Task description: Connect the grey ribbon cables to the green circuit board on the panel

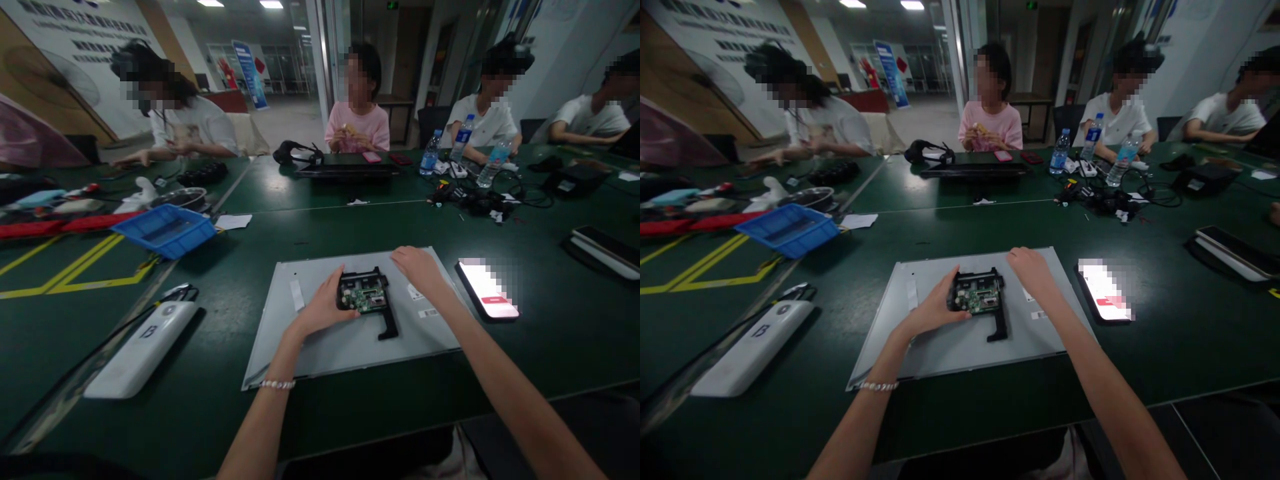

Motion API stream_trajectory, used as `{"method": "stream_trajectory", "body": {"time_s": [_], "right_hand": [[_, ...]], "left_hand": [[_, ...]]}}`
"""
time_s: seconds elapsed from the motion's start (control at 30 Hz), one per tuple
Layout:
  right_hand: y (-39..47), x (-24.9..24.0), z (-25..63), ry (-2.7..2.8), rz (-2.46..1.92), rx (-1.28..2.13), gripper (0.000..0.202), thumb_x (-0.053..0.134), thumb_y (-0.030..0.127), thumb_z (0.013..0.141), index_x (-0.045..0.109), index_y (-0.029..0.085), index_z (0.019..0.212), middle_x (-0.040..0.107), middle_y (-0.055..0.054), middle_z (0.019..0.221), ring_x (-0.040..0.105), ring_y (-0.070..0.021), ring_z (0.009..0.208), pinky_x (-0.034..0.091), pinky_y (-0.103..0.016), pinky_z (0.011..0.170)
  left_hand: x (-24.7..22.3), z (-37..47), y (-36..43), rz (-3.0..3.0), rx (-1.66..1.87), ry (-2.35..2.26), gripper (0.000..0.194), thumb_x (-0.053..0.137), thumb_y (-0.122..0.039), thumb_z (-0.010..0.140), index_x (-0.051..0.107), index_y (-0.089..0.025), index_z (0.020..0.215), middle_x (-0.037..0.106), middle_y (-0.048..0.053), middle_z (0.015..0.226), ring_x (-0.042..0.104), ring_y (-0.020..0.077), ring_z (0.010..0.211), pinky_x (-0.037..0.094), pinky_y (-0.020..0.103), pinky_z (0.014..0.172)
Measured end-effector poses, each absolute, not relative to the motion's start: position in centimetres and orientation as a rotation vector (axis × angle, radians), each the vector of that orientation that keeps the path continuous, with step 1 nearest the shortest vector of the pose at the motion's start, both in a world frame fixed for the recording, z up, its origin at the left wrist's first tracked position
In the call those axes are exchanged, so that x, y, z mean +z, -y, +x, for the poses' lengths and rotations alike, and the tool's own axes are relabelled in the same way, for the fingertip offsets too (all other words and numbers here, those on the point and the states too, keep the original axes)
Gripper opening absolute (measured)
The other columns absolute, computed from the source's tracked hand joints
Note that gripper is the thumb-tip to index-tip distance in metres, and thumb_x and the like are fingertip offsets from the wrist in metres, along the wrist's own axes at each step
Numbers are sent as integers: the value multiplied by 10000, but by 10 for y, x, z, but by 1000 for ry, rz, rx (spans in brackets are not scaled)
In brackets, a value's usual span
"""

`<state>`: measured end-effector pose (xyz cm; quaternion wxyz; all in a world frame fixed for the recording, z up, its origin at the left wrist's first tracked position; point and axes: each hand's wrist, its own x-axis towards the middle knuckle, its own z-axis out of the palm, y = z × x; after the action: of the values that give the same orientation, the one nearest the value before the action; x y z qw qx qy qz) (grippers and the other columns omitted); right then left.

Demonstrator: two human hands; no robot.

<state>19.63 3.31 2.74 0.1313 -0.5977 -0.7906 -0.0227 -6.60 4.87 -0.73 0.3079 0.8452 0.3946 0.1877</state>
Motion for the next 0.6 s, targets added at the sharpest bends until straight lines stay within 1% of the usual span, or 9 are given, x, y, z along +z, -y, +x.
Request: {"method": "stream_trajectory", "body": {"time_s": [0.07, 0.1, 0.23, 0.33, 0.47, 0.6], "right_hand": [[-21, 13, 211, 2264, -1769, -64, 219, 443, 182, 916, 652, 152, 973, 653, -108, 986, 586, -211, 952, 460, -350, 846], [-16, 5, 217, 2238, -1766, -28, 232, 432, 184, 918, 656, 159, 977, 660, -102, 984, 590, -211, 954, 459, -345, 845], [-4, -17, 231, 2114, -1691, 156, 264, 422, 213, 918, 641, 168, 1059, 654, -92, 1054, 587, -199, 987, 452, -335, 873], [-2, -21, 239, 2044, -1650, 265, 272, 429, 211, 907, 636, 178, 1080, 649, -85, 1061, 584, -191, 989, 446, -337, 887], [2, -18, 243, 1998, -1640, 390, 252, 514, 239, 858, 644, 203, 1071, 630, -78, 1056, 594, -182, 926, 465, -328, 836], [5, -18, 241, 1955, -1663, 526, 226, 581, 242, 807, 654, 199, 1017, 612, -70, 1016, 605, -146, 780, 483, -292, 744]], "left_hand": [[-5, -66, -48, 2229, 493, -1035, 1068, 711, -454, 660, 50, -205, 1462, 230, 157, 1482, 260, 365, 1337, 232, 541, 1096], [-4, -66, -48, 2228, 493, -1028, 1058, 705, -455, 666, 52, -210, 1462, 231, 154, 1482, 262, 367, 1336, 232, 547, 1093], [-6, -66, -50, 2229, 489, -1024, 1047, 699, -459, 669, 62, -203, 1460, 238, 150, 1481, 278, 368, 1329, 235, 545, 1087], [-8, -66, -51, 2234, 475, -1042, 1065, 706, -462, 661, 53, -197, 1460, 236, 156, 1481, 273, 364, 1331, 236, 535, 1088], [-6, -66, -50, 2232, 452, -1064, 1059, 701, -465, 668, 49, -204, 1461, 223, 150, 1486, 269, 358, 1334, 239, 525, 1092], [-2, -65, -48, 2221, 446, -1064, 1037, 694, -437, 674, 51, -226, 1460, 231, 141, 1485, 275, 368, 1328, 257, 537, 1081]]}}
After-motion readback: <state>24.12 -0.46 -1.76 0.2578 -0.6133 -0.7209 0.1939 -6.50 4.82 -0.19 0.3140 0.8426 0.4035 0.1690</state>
